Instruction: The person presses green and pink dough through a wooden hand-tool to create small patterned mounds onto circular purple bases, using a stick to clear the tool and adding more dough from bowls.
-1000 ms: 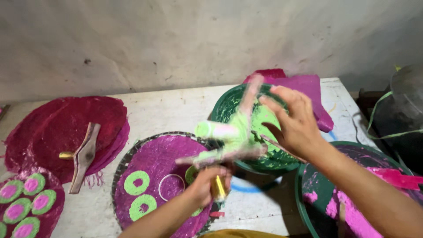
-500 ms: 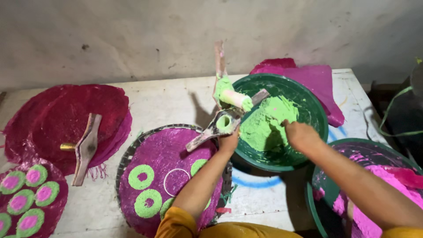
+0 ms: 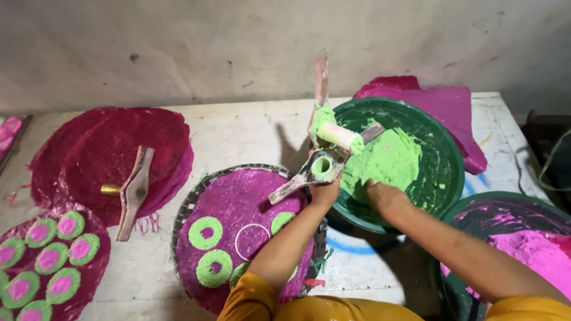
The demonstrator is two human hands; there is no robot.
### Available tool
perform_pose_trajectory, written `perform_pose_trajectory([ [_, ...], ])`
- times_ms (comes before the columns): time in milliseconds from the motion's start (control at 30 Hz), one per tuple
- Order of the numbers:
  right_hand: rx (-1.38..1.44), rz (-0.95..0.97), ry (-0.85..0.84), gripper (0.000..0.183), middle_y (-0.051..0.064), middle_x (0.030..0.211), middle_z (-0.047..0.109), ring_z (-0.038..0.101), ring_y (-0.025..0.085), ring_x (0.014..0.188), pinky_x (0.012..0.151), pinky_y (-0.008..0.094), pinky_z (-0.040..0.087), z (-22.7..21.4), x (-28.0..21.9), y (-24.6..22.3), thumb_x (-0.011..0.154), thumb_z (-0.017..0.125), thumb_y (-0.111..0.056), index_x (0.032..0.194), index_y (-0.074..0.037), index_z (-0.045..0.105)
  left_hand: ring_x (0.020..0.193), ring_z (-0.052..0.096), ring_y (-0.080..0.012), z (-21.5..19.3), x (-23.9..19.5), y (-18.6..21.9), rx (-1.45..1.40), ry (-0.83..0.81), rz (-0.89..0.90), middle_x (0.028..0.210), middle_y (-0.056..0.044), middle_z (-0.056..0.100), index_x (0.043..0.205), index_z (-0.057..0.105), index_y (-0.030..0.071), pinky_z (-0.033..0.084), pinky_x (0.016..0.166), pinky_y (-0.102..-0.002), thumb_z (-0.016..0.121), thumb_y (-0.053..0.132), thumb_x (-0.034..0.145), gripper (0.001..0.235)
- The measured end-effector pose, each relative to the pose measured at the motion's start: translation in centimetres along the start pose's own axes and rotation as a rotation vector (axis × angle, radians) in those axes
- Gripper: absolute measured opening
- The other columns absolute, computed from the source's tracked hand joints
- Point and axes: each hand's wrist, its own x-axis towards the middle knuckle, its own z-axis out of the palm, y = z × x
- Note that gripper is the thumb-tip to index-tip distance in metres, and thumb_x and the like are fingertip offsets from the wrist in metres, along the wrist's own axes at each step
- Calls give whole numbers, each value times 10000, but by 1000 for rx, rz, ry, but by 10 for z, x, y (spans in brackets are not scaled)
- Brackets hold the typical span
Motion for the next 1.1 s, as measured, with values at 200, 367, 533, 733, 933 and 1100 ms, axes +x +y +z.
perform_pose_trajectory([
  [200, 73, 52, -76, 299, 220, 983, 735, 727, 391, 930, 780, 493, 588, 1, -22, -7, 1072, 416, -195, 1244, -35, 601, 1218, 568, -340, 3, 6, 7, -256, -57, -212, 1279, -171, 598, 1358, 494, -1, 436, 1051, -427, 744, 234, 879, 589],
  [367, 204, -249, -213, 467, 159, 1144, 728, 713, 328, 1047, 914, 425, 554, -36, -35, 33, 806, 700, -179, 1272, -208, 705, 1215, 589, -328, -33, 41, 20, -195, -57, -140, 1278, -162, 643, 1333, 589, 17, 437, 1079, -433, 731, 188, 910, 478],
  [533, 911, 139, -416, 424, -16, 549, 428, 371, 122, 452, 430, 303, 300, -120, -110, 88, 997, 568, -366, 1381, -215, 664, 1159, 629, -253, -138, 79, 40, -47, -160, -64, 1249, -116, 677, 1400, 557, 70, 528, 998, -390, 753, 328, 909, 588],
  [733, 1067, -83, -476, 420, -32, 575, 417, 371, 105, 491, 436, 293, 277, -196, -146, 24, 963, 586, -372, 1324, -176, 673, 1177, 571, -268, -225, 82, 102, 275, -715, -28, 1430, -94, 551, 1474, 465, 165, 519, 1004, -378, 714, 340, 830, 713],
  [933, -113, -143, 108, 293, -8, 1000, 780, 747, 265, 955, 771, 454, 577, -262, -158, -100, 911, 602, -413, 1168, -361, 734, 1251, 532, -337, -271, 50, 77, 335, -845, 65, 1419, -166, 520, 1461, 462, 144, 468, 1019, -435, 694, 422, 860, 701],
  [1100, -412, -541, 267, 259, 109, 921, 693, 707, 277, 788, 619, 404, 570, -215, -171, -215, 882, 595, -147, 1130, -89, 639, 1280, 602, -273, -285, -4, 41, 109, -768, -109, 1384, -105, 650, 1359, 603, 134, 463, 1099, -396, 617, 400, 913, 519],
])
